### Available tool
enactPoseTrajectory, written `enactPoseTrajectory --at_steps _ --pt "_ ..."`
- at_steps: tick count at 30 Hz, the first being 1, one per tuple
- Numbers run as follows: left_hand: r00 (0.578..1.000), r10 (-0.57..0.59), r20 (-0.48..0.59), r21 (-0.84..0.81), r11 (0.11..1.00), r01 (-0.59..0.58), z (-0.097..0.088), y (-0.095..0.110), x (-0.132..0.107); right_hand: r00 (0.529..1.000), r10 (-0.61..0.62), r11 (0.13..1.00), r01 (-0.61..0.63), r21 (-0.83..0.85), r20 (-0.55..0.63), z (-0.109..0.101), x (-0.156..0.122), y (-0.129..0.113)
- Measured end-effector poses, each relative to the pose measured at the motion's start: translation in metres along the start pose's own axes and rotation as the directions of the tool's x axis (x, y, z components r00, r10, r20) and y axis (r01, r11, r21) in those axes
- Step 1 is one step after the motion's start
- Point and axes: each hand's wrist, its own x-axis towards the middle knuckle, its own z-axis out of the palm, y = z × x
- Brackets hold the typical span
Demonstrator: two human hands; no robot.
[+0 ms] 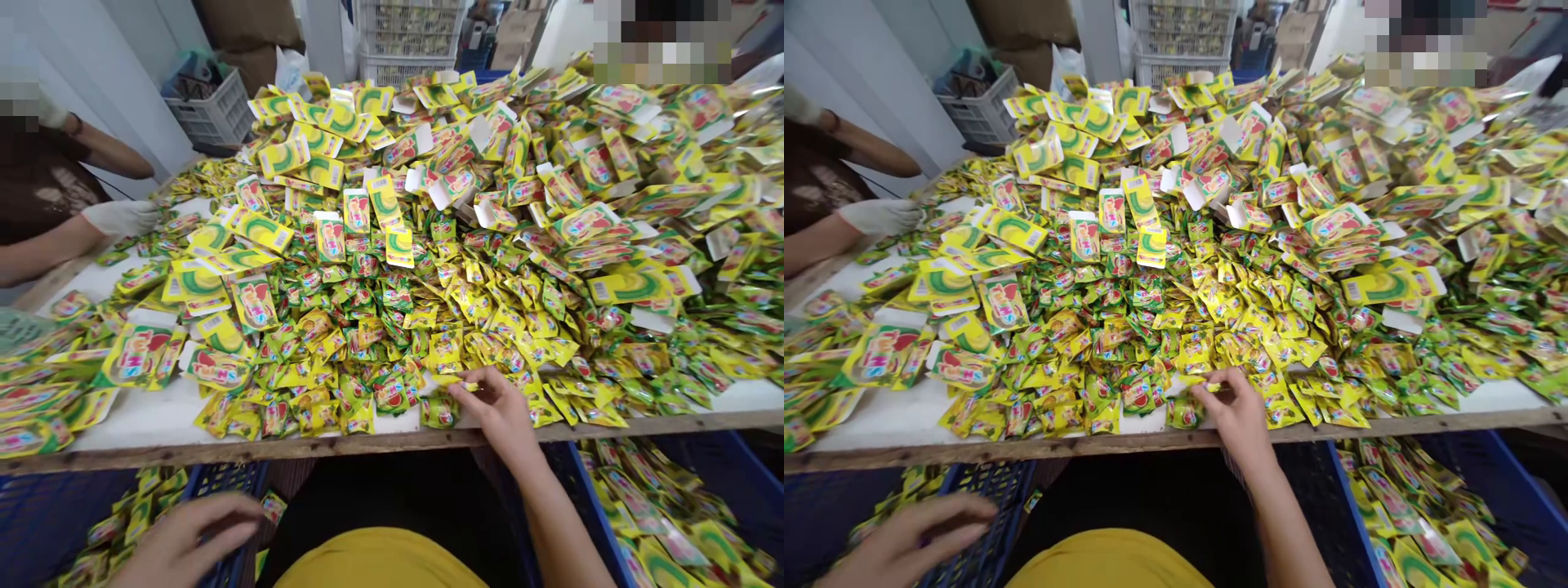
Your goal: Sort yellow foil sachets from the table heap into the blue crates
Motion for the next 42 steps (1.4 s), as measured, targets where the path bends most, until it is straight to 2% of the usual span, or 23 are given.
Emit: enactPoseTrajectory --at_steps 1,2,3,5,6,7,9,11,13,15,17,19,20,22,24,25,29,33,34,38,40,42 --pt "0.993 0.078 0.092 -0.017 0.997 -0.077 0.013 0.027 0.018 0.999 0.041 0.995 -0.038 0.092 -0.025 -0.006 0.001 -0.002" --pt "0.976 0.184 0.114 -0.053 0.982 -0.179 0.028 0.055 0.038 0.997 0.07 0.985 -0.062 0.163 -0.044 -0.01 0.001 -0.004" --pt "0.947 0.304 0.106 -0.097 0.951 -0.294 0.044 0.082 0.057 0.994 0.088 0.974 -0.074 0.212 -0.059 -0.014 0.001 -0.006" --pt "0.855 0.515 0.063 -0.099 0.856 -0.508 0.08 0.128 0.093 0.99 0.12 0.959 -0.097 0.267 -0.071 -0.018 -0.002 -0.007" --pt "0.822 0.567 0.047 -0.036 0.823 -0.566 0.098 0.145 0.108 0.988 0.139 0.951 -0.114 0.286 -0.069 -0.02 -0.004 -0.007" --pt "0.808 0.588 0.039 0.056 0.806 -0.589 0.113 0.158 0.12 0.985 0.158 0.945 -0.131 0.299 -0.067 -0.021 -0.006 -0.005" --pt "0.826 0.563 0.021 0.26 0.795 -0.548 0.136 0.173 0.135 0.981 0.182 0.934 -0.15 0.325 -0.071 -0.024 -0.009 0.001" --pt "0.852 0.524 -0.002 0.378 0.789 -0.485 0.147 0.175 0.141 0.978 0.193 0.925 -0.153 0.347 -0.083 -0.029 -0.012 0.007" --pt "0.868 0.496 -0.025 0.364 0.813 -0.454 0.148 0.171 0.144 0.98 0.179 0.916 -0.134 0.378 -0.086 -0.033 -0.016 0.008" --pt "0.891 0.447 -0.077 0.257 0.873 -0.415 0.144 0.166 0.146 0.99 0.14 0.902 -0.115 0.416 -0.029 -0.032 -0.019 0.003" --pt "0.914 0.377 -0.151 0.091 0.926 -0.367 0.137 0.164 0.15 0.992 0.09 0.892 -0.119 0.436 0.086 -0.025 -0.021 -0.007" --pt "0.926 0.33 -0.184 -0.113 0.929 -0.353 0.13 0.165 0.152 0.978 0.068 0.895 -0.147 0.421 0.198 -0.011 -0.019 -0.018" --pt "0.936 0.309 -0.169 -0.232 0.911 -0.342 0.126 0.166 0.152 0.971 0.072 0.898 -0.162 0.41 0.227 -0.003 -0.018 -0.022" --pt "0.964 0.256 -0.071 -0.483 0.837 -0.258 0.118 0.167 0.15 0.967 0.096 0.897 -0.187 0.401 0.238 0.011 -0.013 -0.027" --pt "0.978 0.209 0.026 -0.675 0.725 -0.137 0.111 0.166 0.145 0.969 0.127 0.884 -0.208 0.419 0.211 0.022 -0.008 -0.028" --pt "0.981 0.19 0.034 -0.737 0.668 -0.104 0.109 0.165 0.142 0.97 0.139 0.877 -0.215 0.43 0.2 0.027 -0.007 -0.027" --pt "0.99 0.117 -0.08 -0.859 0.495 -0.128 0.107 0.16 0.134 0.968 0.158 0.884 -0.228 0.408 0.197 0.039 -0.008 -0.021" --pt "0.991 0.132 -0.024 -0.956 0.286 -0.061 0.108 0.159 0.132 0.986 0.11 0.939 -0.145 0.312 0.128 0.046 -0.01 -0.02" --pt "0.99 0.138 -0.022 -0.958 0.28 -0.061 0.108 0.159 0.132 0.989 0.075 0.958 -0.108 0.267 0.13 0.046 -0.01 -0.02" --pt "0.981 0.187 -0.041 -0.925 0.365 -0.108 0.108 0.159 0.128 0.987 -0.098 0.994 0.09 0.061 0.125 0.041 -0.009 -0.017" --pt "0.97 0.237 -0.053 -0.932 0.336 -0.133 0.109 0.161 0.126 0.987 -0.135 0.991 0.134 0.025 0.091 0.039 -0.009 -0.012" --pt "0.952 0.288 -0.101 -0.916 0.346 -0.201 0.106 0.162 0.125 0.971 -0.144 0.989 0.147 -0.002 0.193 0.037 -0.006 -0.004"
